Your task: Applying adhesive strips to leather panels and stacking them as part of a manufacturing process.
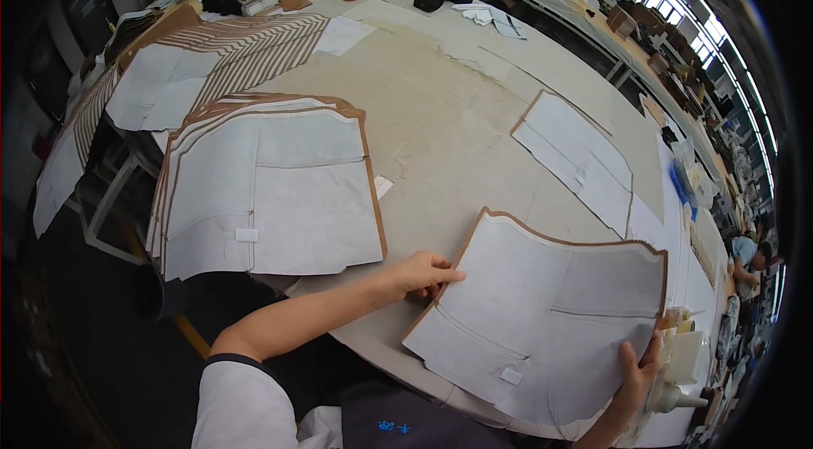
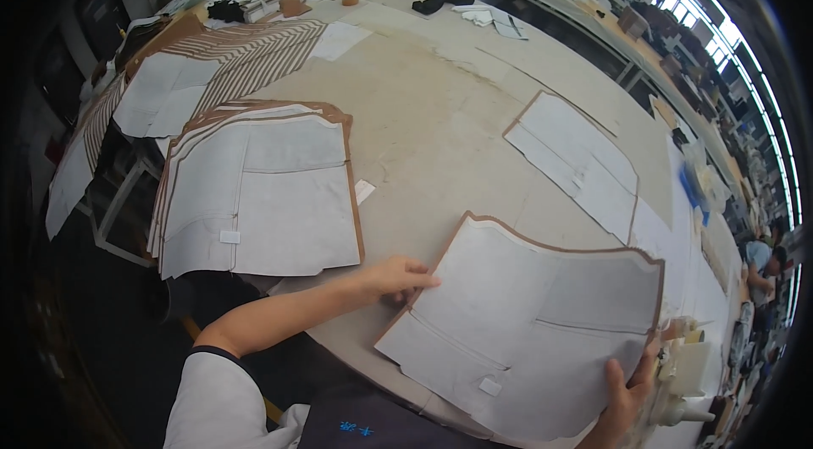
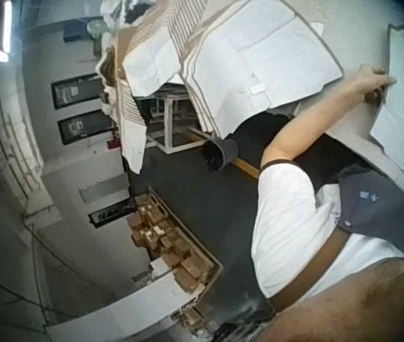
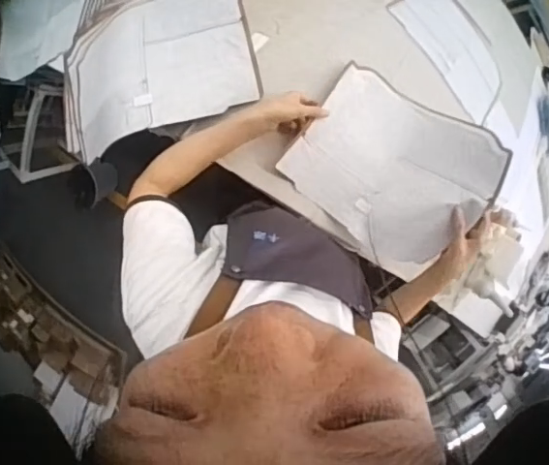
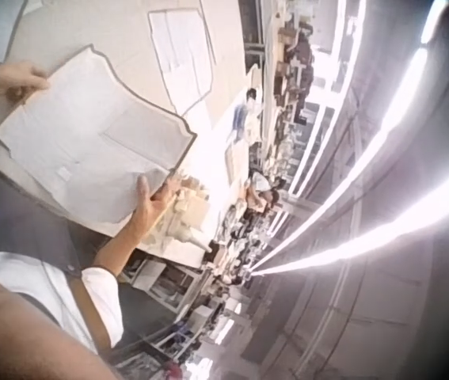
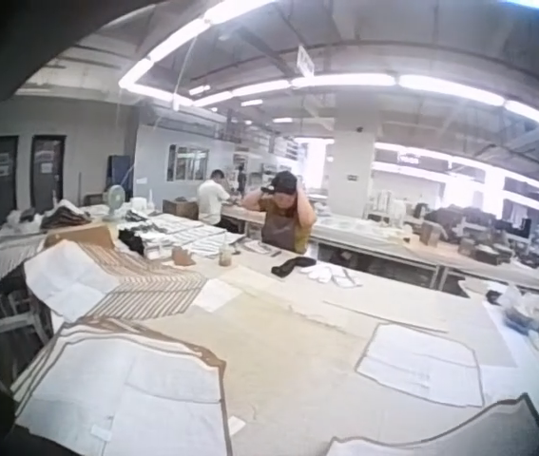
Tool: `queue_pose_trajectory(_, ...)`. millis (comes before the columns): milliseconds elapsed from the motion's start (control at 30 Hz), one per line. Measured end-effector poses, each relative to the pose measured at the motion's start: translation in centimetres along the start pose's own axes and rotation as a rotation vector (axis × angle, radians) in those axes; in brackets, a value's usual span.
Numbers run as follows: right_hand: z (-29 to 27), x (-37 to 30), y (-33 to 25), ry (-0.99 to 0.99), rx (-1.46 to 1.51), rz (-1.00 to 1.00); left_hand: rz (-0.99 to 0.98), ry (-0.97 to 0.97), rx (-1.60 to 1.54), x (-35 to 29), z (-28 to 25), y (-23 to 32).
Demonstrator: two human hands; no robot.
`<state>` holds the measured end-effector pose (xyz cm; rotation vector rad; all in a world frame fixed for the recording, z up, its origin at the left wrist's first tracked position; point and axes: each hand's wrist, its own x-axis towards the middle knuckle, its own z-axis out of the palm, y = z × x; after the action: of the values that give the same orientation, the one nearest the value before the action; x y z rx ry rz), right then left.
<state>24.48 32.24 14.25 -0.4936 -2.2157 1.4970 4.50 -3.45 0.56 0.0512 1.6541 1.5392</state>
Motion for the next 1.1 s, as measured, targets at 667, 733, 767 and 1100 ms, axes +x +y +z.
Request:
queue_pose_trajectory(667,43.0,8.4,-4.8,-0.862,0.618,0.171,0.352,1.079,0.038,-36.4,-34.8,0.7)
queue_pose_trajectory(733,43.5,7.5,-2.2,-0.91,0.578,0.167,0.15,1.266,0.152,-36.3,-36.6,-1.5)
queue_pose_trajectory(767,42.8,7.6,-0.9,-0.895,0.581,0.173,-0.023,1.447,0.361,-35.8,-36.8,-2.0)
queue_pose_trajectory(1100,20.4,24.4,16.4,0.029,-0.916,-0.838,0.716,1.37,0.993,-18.3,-11.4,2.0)
